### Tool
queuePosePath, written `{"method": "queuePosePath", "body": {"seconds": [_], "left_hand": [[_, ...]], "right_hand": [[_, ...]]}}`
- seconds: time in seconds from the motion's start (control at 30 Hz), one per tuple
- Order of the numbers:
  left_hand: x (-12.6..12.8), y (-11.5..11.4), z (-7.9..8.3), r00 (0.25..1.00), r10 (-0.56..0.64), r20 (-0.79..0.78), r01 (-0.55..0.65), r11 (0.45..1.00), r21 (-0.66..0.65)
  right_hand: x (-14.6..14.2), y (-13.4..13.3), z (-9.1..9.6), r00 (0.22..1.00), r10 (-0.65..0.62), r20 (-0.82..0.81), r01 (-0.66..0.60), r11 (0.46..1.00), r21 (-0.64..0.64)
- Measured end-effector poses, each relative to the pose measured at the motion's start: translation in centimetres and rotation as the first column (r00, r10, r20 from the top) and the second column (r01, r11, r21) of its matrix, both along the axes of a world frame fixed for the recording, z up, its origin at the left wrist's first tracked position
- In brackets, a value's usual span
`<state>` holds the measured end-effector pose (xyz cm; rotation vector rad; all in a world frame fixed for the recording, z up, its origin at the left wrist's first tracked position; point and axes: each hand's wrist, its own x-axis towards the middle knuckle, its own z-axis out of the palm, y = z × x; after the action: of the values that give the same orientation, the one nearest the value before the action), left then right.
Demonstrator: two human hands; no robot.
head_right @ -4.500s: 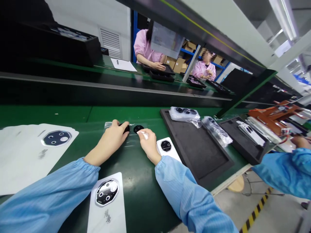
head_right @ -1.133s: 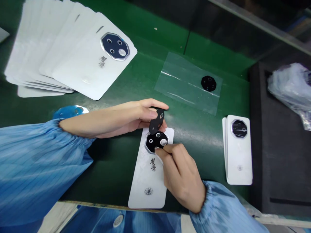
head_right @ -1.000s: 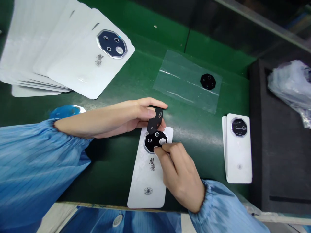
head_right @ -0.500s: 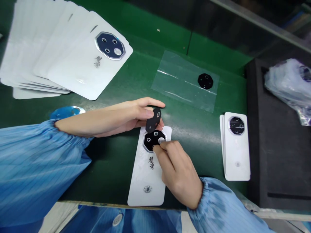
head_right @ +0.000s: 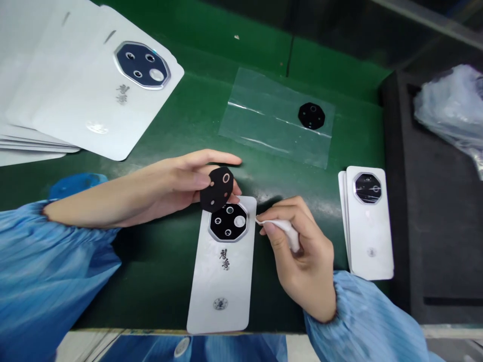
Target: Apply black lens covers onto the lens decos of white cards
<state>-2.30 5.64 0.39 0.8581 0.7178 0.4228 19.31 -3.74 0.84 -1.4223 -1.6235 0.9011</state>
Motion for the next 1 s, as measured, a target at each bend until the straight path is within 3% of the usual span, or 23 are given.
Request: {"method": "queuePosePath", "body": {"seconds": [0.27,0.53,0.83,0.93,1.0], "left_hand": [[-0.3,0.0,0.2,0.994,-0.006,-0.108,0.012,0.998,0.054],[-0.2,-0.2,0.7,0.991,0.105,-0.079,-0.104,0.994,0.024],[-0.7,-0.9,1.5,0.965,0.255,-0.06,-0.24,0.951,0.193],[-0.9,-1.3,1.4,0.957,0.281,-0.068,-0.258,0.938,0.233],[-1.1,-1.5,1.3,0.957,0.284,-0.065,-0.257,0.928,0.269]], "right_hand": [[0.4,0.2,0.1,0.999,0.004,-0.036,-0.007,0.997,-0.082],[0.3,0.1,0.4,0.993,0.111,0.046,-0.108,0.992,-0.066],[0.7,0.1,0.5,0.981,0.171,0.095,-0.171,0.985,-0.002],[1.5,-0.4,0.8,0.952,0.265,0.152,-0.272,0.962,0.027],[2.0,-1.1,0.9,0.896,0.419,0.148,-0.423,0.906,-0.005]]}}
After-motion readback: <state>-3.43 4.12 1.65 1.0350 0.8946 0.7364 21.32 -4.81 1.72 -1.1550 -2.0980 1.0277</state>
